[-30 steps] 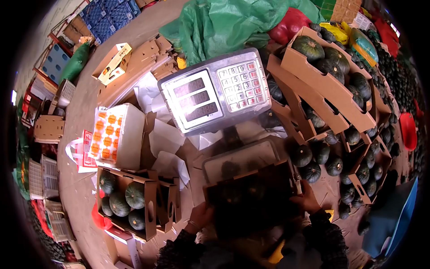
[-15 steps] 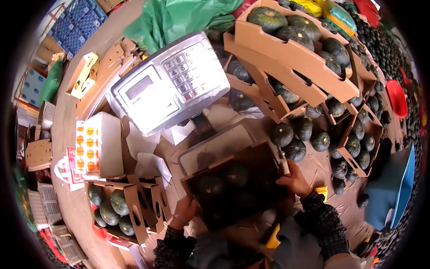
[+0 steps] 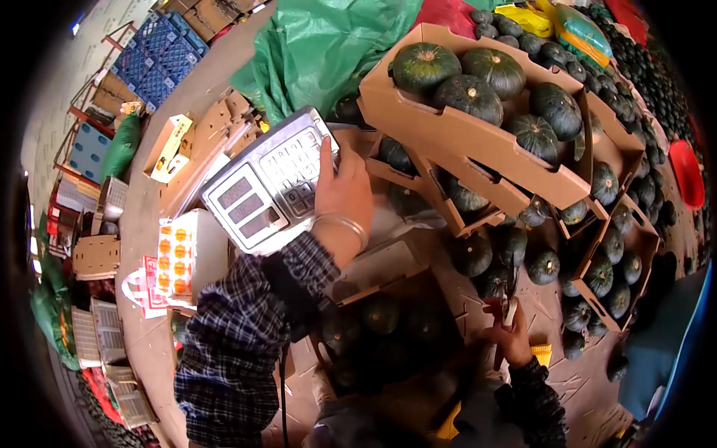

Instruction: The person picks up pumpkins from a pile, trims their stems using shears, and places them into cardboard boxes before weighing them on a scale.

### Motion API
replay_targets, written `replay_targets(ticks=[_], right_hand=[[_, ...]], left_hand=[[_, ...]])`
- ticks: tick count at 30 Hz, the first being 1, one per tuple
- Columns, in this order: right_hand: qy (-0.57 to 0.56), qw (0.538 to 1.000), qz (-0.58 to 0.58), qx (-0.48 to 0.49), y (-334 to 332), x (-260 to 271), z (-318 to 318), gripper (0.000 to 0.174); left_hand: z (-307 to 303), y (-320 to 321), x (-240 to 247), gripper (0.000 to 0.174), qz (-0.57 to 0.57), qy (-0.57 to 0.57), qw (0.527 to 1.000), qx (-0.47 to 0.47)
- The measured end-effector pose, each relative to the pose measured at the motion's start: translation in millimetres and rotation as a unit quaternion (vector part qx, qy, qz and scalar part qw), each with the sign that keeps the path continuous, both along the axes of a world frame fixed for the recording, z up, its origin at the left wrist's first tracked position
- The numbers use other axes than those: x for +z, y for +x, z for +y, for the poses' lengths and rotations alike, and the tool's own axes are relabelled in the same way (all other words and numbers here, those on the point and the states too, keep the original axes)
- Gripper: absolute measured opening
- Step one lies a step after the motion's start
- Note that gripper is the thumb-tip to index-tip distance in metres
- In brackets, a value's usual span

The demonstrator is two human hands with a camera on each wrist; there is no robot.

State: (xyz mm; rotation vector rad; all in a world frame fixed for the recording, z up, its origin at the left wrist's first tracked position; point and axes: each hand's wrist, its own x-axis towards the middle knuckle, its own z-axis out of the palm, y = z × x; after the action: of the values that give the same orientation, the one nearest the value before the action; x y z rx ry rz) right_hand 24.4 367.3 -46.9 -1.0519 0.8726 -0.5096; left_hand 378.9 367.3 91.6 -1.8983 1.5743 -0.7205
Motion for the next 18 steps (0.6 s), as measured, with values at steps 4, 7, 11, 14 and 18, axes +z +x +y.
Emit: replay_targets(ticks=[4, 7, 11, 14, 18], right_hand=[[-0.019, 0.999, 0.001, -0.047, -6, 13, -5, 0.055], [0.002, 0.999, -0.005, -0.034, -13, 3, -10, 0.053], [0.060, 0.996, 0.010, 0.070, -10, -2, -13, 0.055], [0.039, 0.992, 0.030, 0.119, 7, -13, -2, 0.055], [-0.002, 0.986, 0.039, 0.162, 12, -27, 2, 0.068]], left_hand=[[-40, -6, 24, 0.037, 0.008, 0.179, 0.978, 0.110], [-45, -12, 21, 0.036, -0.025, 0.190, 0.974, 0.120], [-52, -11, 19, 0.034, -0.001, 0.205, 0.969, 0.136], [-17, -1, 11, 0.027, 0.112, -0.046, 0.990, -0.074], [109, -26, 3, 0.050, 0.451, 0.056, 0.881, 0.133]])
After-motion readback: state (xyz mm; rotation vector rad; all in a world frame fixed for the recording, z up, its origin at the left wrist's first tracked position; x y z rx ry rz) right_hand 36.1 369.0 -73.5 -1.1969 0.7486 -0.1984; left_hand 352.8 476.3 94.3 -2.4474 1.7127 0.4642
